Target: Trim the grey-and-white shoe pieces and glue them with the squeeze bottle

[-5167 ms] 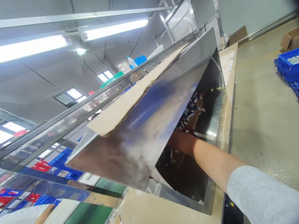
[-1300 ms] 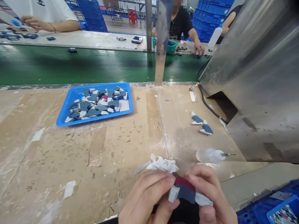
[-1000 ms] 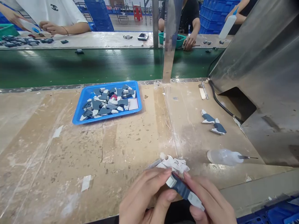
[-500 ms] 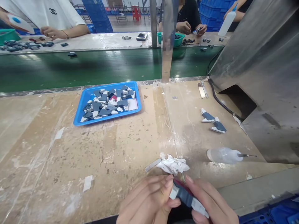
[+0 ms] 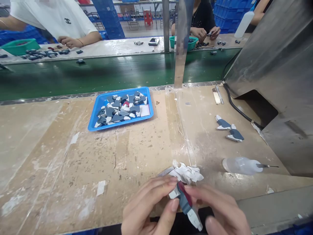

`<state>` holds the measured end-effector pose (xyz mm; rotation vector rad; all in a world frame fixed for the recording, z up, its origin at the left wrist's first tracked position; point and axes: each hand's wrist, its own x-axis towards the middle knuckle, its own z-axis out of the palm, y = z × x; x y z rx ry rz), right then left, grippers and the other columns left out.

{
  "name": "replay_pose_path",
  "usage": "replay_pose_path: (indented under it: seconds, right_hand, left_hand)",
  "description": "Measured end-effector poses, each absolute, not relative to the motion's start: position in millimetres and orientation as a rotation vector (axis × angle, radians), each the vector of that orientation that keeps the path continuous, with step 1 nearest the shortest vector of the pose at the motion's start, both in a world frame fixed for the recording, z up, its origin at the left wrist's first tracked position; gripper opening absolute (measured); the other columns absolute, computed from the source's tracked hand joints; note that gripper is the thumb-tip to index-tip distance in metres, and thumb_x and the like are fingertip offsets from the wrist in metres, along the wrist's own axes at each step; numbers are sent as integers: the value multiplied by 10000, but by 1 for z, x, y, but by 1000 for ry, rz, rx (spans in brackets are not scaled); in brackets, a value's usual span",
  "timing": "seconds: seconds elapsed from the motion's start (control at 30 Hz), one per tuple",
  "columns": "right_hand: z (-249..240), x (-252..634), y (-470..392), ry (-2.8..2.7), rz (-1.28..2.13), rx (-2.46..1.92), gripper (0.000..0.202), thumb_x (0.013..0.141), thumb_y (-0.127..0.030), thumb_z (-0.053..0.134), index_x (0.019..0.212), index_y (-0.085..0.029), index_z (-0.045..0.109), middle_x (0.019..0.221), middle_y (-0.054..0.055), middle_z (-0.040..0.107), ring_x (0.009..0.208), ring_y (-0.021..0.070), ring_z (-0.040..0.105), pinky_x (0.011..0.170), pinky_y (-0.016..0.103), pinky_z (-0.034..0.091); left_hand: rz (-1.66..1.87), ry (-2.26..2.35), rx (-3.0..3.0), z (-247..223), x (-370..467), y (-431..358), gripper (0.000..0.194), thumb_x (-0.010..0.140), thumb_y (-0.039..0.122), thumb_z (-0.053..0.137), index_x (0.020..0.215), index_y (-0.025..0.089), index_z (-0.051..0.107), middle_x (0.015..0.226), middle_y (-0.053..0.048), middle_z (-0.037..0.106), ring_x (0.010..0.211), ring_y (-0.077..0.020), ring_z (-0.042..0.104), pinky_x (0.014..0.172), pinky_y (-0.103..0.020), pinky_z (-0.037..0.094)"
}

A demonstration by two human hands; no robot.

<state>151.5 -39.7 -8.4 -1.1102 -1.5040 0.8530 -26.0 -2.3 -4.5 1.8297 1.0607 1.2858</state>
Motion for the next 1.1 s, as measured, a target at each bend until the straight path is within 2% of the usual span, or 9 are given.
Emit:
replay_pose_path:
  seconds: [0.07,0.17,0.27,0.4,0.5,0.67,0.87,1.1]
  right_hand:
    - [-9,148,-40,-1324,1029,-1220,138,995,-347,571,1015,-267,682,758,11,684,642,135,637,599,206,518]
    - [-10,145,-39,-1147,1319,-1309,191,963,-382,606,854,-225,600,694,-14,569,624,120,533,564,214,416]
    - [-8,150,-35,-1168,1476,-1346,233,957,-412,597,851,-205,583,687,-23,509,636,116,473,581,227,376]
    - [-5,157,-28,-1221,1605,-1399,221,964,-377,569,839,-195,562,689,-30,510,602,101,449,551,214,362]
    - [-6,156,-25,-1281,1586,-1450,181,953,-313,560,819,-192,563,671,-39,510,590,93,458,533,199,355]
    - [-9,151,-24,-1317,1510,-1538,192,924,-253,563,745,-183,565,616,-53,495,554,77,446,512,186,337]
    - [-9,148,-26,-1300,1482,-1526,159,888,-183,568,729,-182,561,615,-57,503,549,70,454,515,170,354]
    - [-2,151,-26,-1288,1511,-1521,173,897,-181,565,724,-185,556,634,-45,523,567,80,474,527,188,360]
  left_hand:
    - [1241,983,1878,-3,-27,-1,270,888,67,683,1119,204,707,1065,-10,764,1002,-132,721,930,-225,583]
    - [1179,885,1929,-1,-28,2,266,887,42,664,1116,173,697,1053,-30,762,1009,-136,719,927,-223,587]
    - [1071,892,1979,1,-30,4,281,903,29,642,1146,164,679,1091,-51,758,1048,-135,710,944,-215,582]
    - [962,896,2084,-3,-34,5,252,932,53,626,1152,168,670,1104,-60,760,1087,-129,707,996,-202,557]
    - [961,876,2149,-11,-37,6,240,945,45,588,1143,161,660,1076,-51,756,1101,-119,701,1013,-182,542]
    - [876,938,2138,-21,-40,4,242,962,62,548,1136,196,649,1103,-38,708,1112,-96,675,947,-137,542]
    - [877,952,2105,-23,-40,3,253,947,49,566,1135,201,642,1103,-47,701,1099,-115,679,911,-157,558]
    - [871,948,2072,-24,-41,4,244,930,35,588,1113,186,646,1082,-57,708,1109,-137,685,913,-173,562]
